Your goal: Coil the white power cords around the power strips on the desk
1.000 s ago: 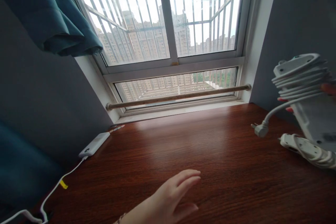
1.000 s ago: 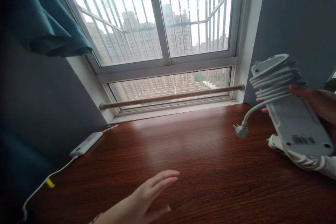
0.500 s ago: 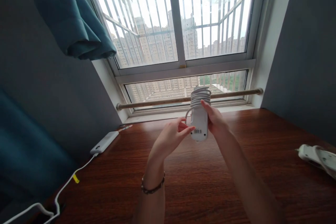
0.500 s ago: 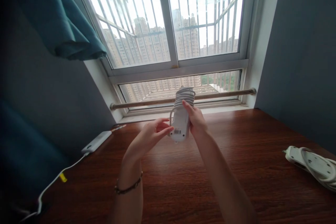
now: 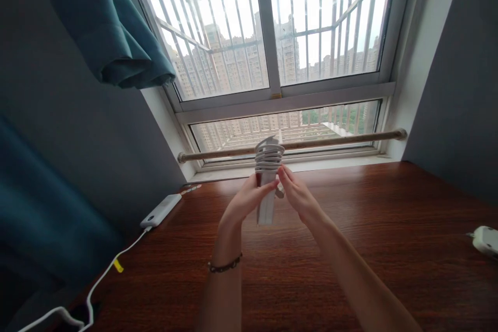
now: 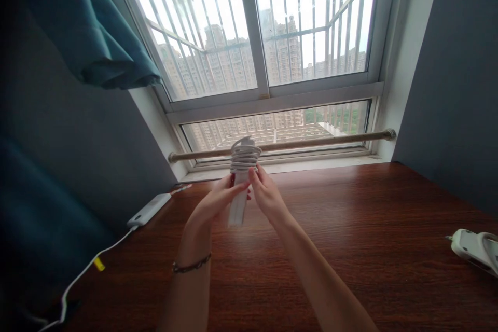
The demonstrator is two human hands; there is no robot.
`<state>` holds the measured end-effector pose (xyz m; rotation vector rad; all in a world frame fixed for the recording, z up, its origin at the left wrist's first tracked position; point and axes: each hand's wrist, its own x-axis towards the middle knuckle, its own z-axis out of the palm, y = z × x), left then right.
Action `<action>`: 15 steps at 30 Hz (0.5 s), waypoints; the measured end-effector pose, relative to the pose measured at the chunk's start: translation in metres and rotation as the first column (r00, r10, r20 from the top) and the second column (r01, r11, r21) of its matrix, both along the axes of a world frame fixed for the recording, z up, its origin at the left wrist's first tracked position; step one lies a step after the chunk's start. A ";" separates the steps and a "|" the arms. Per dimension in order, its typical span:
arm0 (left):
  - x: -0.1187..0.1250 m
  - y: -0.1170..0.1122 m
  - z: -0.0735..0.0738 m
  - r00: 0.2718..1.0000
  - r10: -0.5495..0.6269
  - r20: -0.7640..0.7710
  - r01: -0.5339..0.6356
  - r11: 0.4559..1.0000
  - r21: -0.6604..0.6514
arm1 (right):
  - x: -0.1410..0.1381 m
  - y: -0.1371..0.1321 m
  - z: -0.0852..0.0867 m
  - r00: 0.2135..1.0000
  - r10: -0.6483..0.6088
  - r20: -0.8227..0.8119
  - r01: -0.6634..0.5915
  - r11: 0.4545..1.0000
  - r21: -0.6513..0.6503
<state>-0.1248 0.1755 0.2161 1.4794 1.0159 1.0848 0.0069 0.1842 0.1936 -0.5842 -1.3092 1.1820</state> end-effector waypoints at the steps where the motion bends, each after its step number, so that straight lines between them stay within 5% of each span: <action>1: -0.006 -0.001 0.002 0.999 -0.021 0.038 0.023 0.998 -0.051 | 0.002 0.002 0.000 1.000 -0.001 0.027 0.000 1.000 0.017; 6: -0.030 -0.001 0.009 0.953 -0.143 0.267 0.191 0.967 -0.166 | 0.004 0.022 -0.017 0.989 -0.062 0.134 0.069 0.997 -0.046; 12: -0.031 0.001 0.015 0.880 -0.257 0.400 0.338 0.930 -0.146 | 0.000 0.024 -0.027 0.922 0.302 0.241 -0.264 0.948 -0.179; 15: -0.026 -0.006 0.008 0.861 -0.298 0.412 0.369 0.924 -0.102 | 0.007 0.021 -0.022 0.900 0.363 0.243 -0.320 0.926 -0.201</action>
